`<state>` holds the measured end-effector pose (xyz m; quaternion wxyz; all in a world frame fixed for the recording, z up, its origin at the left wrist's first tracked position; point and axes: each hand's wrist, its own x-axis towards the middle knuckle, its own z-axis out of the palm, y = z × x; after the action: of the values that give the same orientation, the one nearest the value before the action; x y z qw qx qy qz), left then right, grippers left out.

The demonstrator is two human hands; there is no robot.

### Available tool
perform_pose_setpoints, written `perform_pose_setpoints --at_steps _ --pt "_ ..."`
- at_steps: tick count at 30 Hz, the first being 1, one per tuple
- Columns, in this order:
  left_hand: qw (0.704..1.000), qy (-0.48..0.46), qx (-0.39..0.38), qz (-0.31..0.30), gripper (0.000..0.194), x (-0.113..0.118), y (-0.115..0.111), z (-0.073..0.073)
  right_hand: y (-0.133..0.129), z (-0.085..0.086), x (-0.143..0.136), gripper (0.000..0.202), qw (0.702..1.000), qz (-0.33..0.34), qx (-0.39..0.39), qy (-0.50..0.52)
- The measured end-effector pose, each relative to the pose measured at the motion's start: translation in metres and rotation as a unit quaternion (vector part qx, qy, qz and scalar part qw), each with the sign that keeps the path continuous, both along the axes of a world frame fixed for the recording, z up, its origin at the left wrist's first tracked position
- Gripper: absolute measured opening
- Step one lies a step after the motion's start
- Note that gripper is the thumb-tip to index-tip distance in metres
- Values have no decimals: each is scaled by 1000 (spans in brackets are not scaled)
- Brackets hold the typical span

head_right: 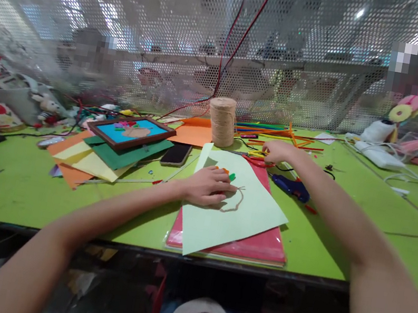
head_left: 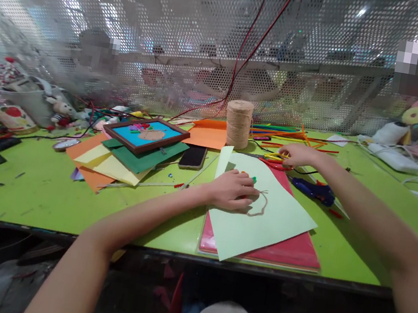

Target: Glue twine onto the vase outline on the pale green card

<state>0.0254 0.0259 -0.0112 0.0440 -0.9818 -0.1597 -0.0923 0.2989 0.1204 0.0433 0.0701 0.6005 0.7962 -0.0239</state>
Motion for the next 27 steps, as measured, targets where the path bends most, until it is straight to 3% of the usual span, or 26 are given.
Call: perform_pose_setpoints --at_steps 6,11,15,19,24,26,27 --pt "1000 -10 -8 4 45 1 4 -2 11 -7 -3 27 998 10 -48 -31" --pt "1000 -3 -4 6 44 4 3 -2 23 -8 -10 31 996 9 -76 -46" --pt "1000 -17 12 13 47 3 0 -6 31 -2 -12 15 992 11 -114 -51" --pt "999 -37 7 4 47 3 2 -11 34 16 0 4 993 -34 -110 -37" --pt "998 -41 -44 13 46 8 7 -10 13 51 26 32 992 -106 -62 19" --pt "997 -37 -72 12 47 10 9 -7 -9 65 36 39 980 -147 -72 110" --pt "996 -37 -82 13 48 9 9 -5 -23 71 40 39 961 -163 -63 212"
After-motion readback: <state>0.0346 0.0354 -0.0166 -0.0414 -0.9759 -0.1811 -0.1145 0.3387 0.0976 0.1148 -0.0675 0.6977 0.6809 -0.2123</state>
